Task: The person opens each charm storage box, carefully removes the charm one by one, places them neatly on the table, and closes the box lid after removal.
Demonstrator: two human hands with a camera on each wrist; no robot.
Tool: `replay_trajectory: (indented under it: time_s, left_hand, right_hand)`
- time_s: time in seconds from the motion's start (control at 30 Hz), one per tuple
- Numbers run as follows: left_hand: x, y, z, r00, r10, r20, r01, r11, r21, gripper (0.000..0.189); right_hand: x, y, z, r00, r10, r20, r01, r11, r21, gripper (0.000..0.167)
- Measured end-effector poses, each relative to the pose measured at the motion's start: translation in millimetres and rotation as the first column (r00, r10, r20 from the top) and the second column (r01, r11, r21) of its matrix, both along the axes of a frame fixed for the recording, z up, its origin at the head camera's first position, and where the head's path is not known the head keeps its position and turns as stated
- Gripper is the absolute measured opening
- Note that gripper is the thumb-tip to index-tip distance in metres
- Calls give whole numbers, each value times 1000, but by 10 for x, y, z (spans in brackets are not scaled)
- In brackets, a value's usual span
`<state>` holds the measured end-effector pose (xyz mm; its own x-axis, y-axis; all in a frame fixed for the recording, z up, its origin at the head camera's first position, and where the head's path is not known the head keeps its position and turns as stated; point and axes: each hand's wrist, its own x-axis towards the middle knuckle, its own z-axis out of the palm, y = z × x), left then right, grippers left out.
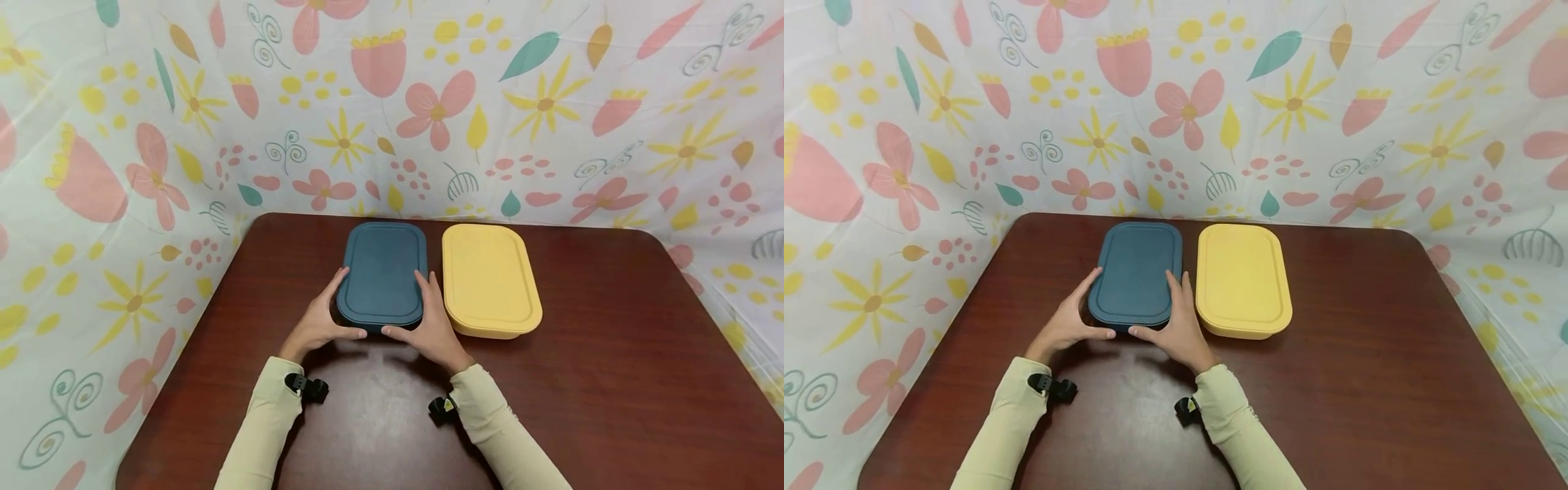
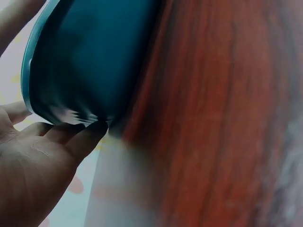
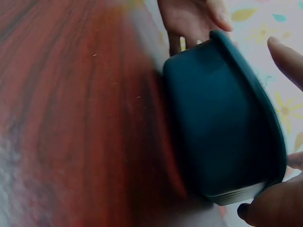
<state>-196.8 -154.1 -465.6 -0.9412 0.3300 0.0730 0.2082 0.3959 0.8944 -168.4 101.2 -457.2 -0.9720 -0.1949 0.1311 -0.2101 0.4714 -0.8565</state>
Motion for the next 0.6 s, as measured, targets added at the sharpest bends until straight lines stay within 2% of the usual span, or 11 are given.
replay_trajectory:
  time_s: [0.3, 0.47, 0.6]
  left_hand:
    - [-51, -45, -22, 1000, 13, -11, -13, 999, -53, 120]
    - [-80, -57, -24, 1000, 9, 6, -8, 997, -77, 126]
    - [-120, -58, -7, 1000, -9, -19, 8, 996, -93, 129]
  right_hand:
    - [-87, -26, -110, 1000, -9, 20, 9, 1000, 3, 130]
    - [-125, -21, -127, 1000, -10, 12, 10, 1000, 22, 136]
    - [-141, -21, -119, 1000, -12, -7, 12, 999, 36, 137]
